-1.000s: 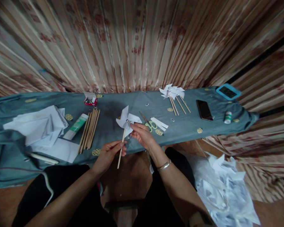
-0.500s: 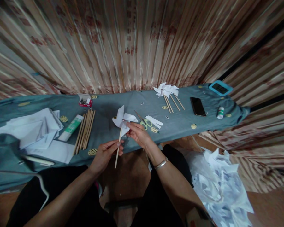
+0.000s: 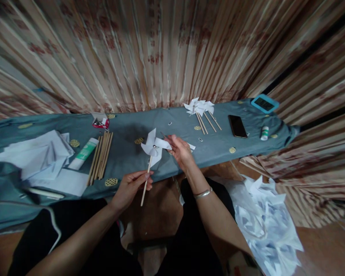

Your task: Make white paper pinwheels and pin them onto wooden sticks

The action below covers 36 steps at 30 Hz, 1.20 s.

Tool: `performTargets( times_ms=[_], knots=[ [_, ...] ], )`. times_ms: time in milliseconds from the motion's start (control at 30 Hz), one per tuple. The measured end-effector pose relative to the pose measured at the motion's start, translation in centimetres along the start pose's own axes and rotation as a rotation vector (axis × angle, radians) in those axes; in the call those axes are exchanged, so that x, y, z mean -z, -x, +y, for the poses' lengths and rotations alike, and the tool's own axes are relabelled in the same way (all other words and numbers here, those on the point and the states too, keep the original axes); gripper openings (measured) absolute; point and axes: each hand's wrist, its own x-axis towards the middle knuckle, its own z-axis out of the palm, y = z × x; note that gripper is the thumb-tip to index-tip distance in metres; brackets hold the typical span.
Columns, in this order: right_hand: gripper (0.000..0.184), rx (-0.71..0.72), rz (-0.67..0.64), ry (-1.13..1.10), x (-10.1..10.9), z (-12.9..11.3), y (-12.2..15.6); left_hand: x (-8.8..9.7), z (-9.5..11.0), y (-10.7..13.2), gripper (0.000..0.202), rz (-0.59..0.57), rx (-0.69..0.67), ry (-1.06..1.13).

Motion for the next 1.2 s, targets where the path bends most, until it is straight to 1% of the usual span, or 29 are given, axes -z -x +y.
performTargets(
  times_ms=[200,400,567,667,733,933,1200],
  knots=[
    [0.031,0.064,-0.006,0.015,0.1,-0.3,0.0,-0.5,-0.3,0.2,0.049,-0.038,0.033,0.005],
    [0.035,0.038,-0.013,0.063,0.0,-0.2,0.3,-0.5,-0.4,0.1,0.048,-0.026,0.039,0.001],
    [0.029,0.019,-0.004,0.108,0.0,-0.3,0.3,-0.4,-0.4,0.1,0.047,-0.022,0.032,0.003],
    [0.029,0.014,-0.007,0.117,0.0,-0.3,0.3,-0.3,-0.4,0.1,0.046,-0.019,0.032,-0.006],
    [0.03,-0.002,-0.031,0.111,0.0,-0.4,0.4,-0.3,-0.3,0.1,0.046,-0.022,0.033,-0.005],
    [0.035,-0.126,-0.146,0.15,-0.2,-0.5,0.9,-0.2,-0.3,0.1,0.049,-0.021,0.027,0.006],
    [0.022,-0.14,-0.178,0.177,-0.4,-0.9,1.1,-0.3,-0.3,0.1,0.047,-0.016,0.027,-0.008]
  ],
)
